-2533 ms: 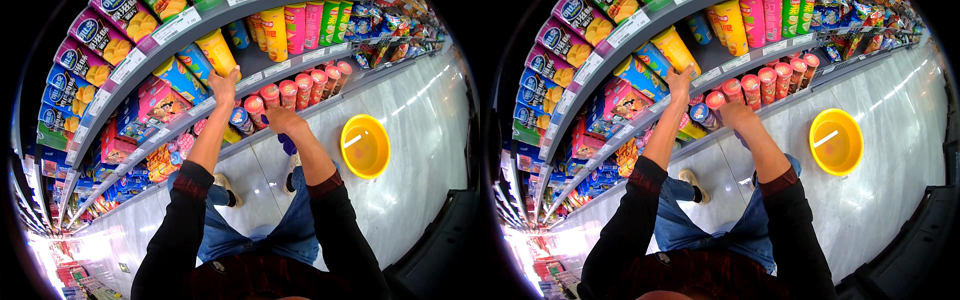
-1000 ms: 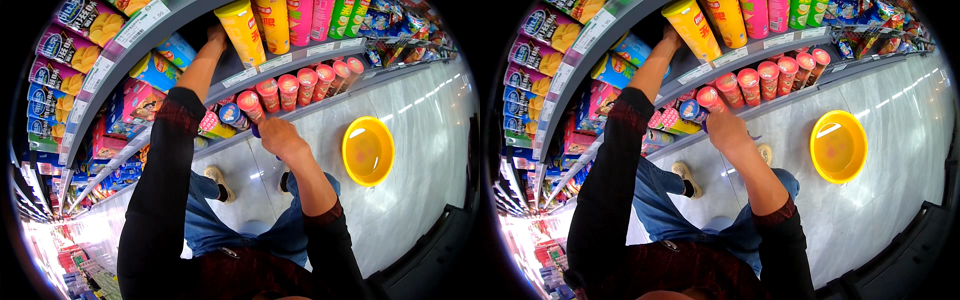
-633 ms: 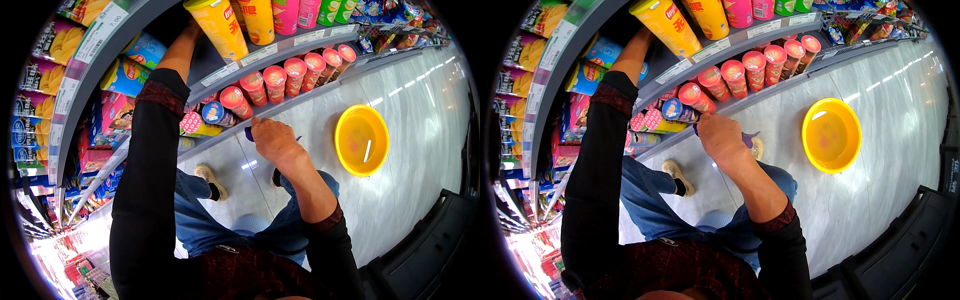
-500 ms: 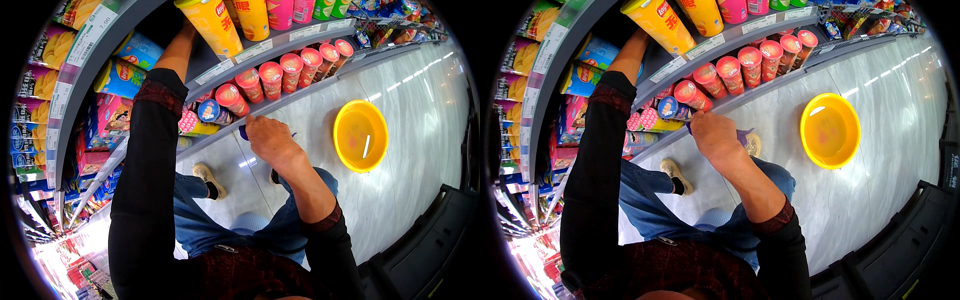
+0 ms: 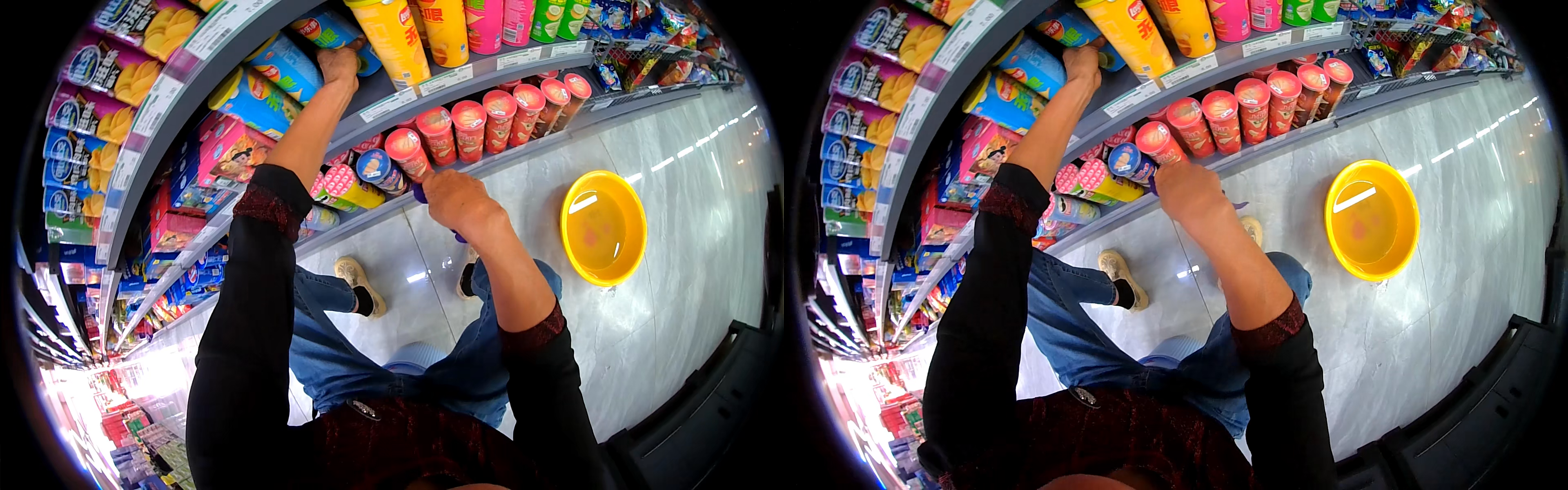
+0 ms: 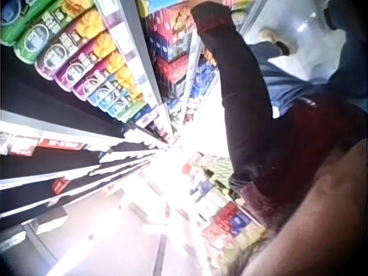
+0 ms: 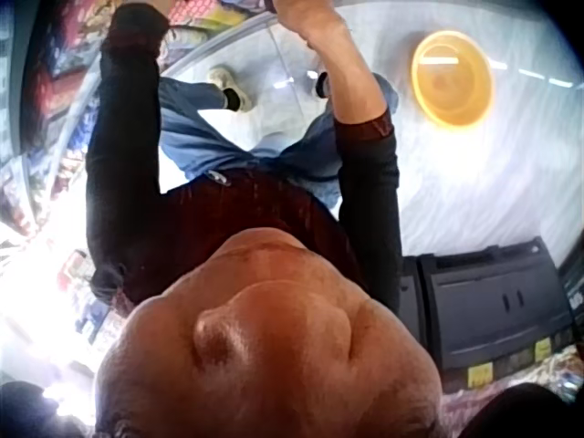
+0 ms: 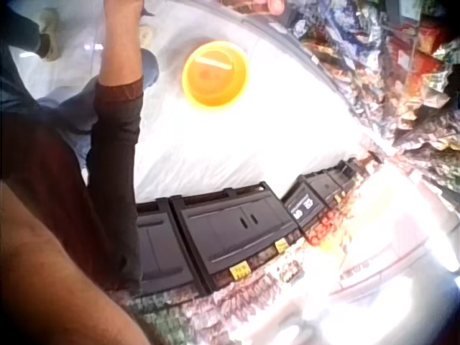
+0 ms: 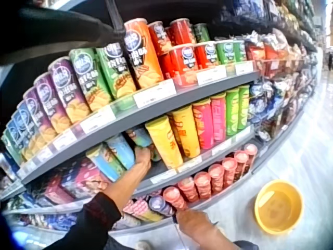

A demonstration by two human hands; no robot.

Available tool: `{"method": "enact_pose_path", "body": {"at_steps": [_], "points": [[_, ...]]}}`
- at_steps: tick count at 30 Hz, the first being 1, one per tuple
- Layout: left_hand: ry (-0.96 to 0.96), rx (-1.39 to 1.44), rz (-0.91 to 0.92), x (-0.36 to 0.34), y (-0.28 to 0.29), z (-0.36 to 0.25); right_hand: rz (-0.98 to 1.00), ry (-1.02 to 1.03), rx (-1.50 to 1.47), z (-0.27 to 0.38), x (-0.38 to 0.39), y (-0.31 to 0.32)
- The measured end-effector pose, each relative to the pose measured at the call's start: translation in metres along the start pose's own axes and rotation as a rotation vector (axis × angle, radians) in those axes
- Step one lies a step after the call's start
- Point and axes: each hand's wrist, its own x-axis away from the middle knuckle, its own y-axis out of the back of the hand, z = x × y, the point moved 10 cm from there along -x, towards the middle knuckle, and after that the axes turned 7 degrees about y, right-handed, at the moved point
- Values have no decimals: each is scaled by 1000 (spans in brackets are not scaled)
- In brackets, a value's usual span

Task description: The person wipes various snack tubes and the surface of a supermarket shelf with a cloth, handling the items one at a time and returning them to their positions.

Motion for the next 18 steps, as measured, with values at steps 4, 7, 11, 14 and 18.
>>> {"method": "enact_pose_path", "body": {"at_steps": [4,7,11,14,18], "points": [[-21,-29,88,13,1,-18,16,-16,-35,-5,-4,-3],[7,-67,176,41,-5,-34,41,-39,-71,-14,-10,-11],[92,-11,182,56,11,-37,67,-27,-64,-17,-18,-24],[111,-10,222,71,12,-47,91,-11,-7,-22,-20,-32],[223,-84,328,102,17,-61,141,-5,-14,-24,-17,-36]]}}
